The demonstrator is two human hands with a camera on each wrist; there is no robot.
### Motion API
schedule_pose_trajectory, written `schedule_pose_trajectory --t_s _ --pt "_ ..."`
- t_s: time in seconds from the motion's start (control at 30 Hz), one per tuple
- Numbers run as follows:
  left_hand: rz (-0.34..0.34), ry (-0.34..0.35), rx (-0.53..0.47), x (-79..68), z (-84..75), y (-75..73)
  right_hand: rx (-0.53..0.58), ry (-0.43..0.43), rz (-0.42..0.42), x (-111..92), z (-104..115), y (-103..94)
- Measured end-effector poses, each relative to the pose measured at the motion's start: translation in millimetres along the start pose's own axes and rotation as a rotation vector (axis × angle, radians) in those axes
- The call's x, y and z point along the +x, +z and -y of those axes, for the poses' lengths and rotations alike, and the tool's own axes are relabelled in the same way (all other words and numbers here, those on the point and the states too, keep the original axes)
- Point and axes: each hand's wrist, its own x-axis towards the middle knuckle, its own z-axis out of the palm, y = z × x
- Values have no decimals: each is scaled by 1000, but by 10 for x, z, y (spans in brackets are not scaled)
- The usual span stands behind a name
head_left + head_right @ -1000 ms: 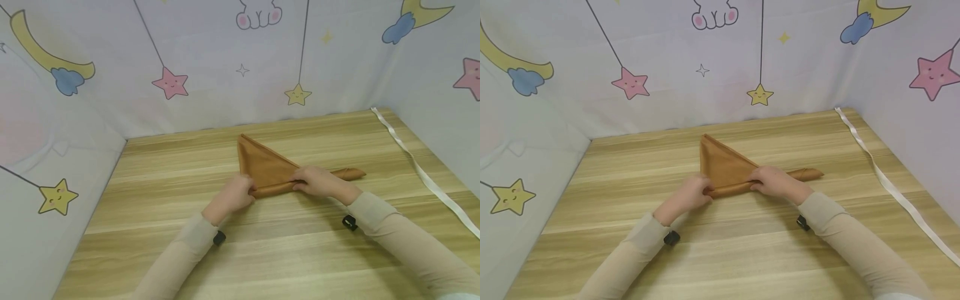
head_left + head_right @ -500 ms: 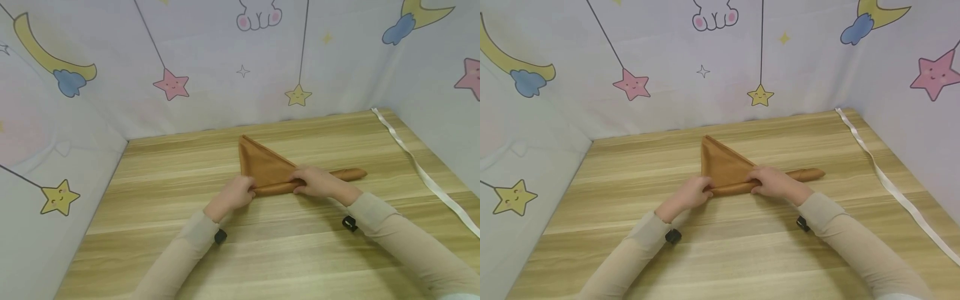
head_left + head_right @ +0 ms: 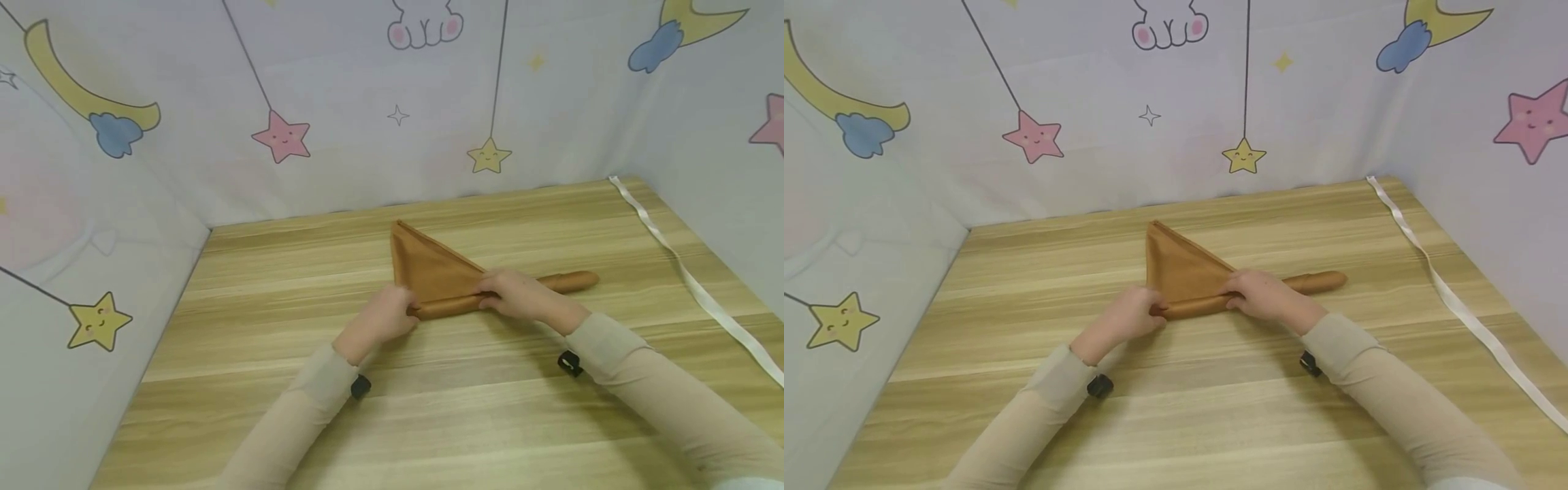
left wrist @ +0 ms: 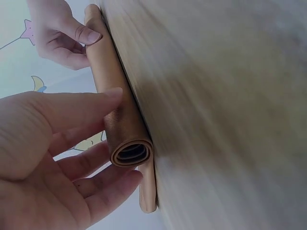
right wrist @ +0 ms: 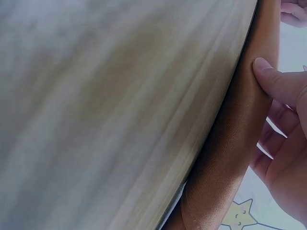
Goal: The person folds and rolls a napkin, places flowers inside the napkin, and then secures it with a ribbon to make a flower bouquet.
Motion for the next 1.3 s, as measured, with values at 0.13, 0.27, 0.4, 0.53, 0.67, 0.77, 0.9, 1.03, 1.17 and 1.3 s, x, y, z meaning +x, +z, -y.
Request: schedule_pose_trajectory --t_s 0.13,0.27,0.4,0.53,0.67,0.77,0.9,1.03,1.17,1.3 --pt "-15 4 3 10 8 12 20 13 3 10 -9 0" --pt "-29 5 3 33 25 20 22 17 -4 14 -15 4" --pt "-20 5 1 58 46 25 12 28 -12 4 -19 13" --pt "-1 -6 4 72 56 22 3 37 -10 -3 -23 27" --pt "3 -12 13 78 51 20 -5 27 -8 -3 -23 32" --pt "-2 -15 12 74 39 9 -5 10 -9 3 -25 28" --pt "-9 -11 21 59 30 -5 3 12 -4 11 -25 22" --pt "-2 -5 40 48 32 -1 8 24 -1 14 -19 19" --pt "12 -21 57 42 40 21 14 25 -4 18 -8 18" --pt "-16 -6 69 37 55 45 26 25 -5 27 -16 30"
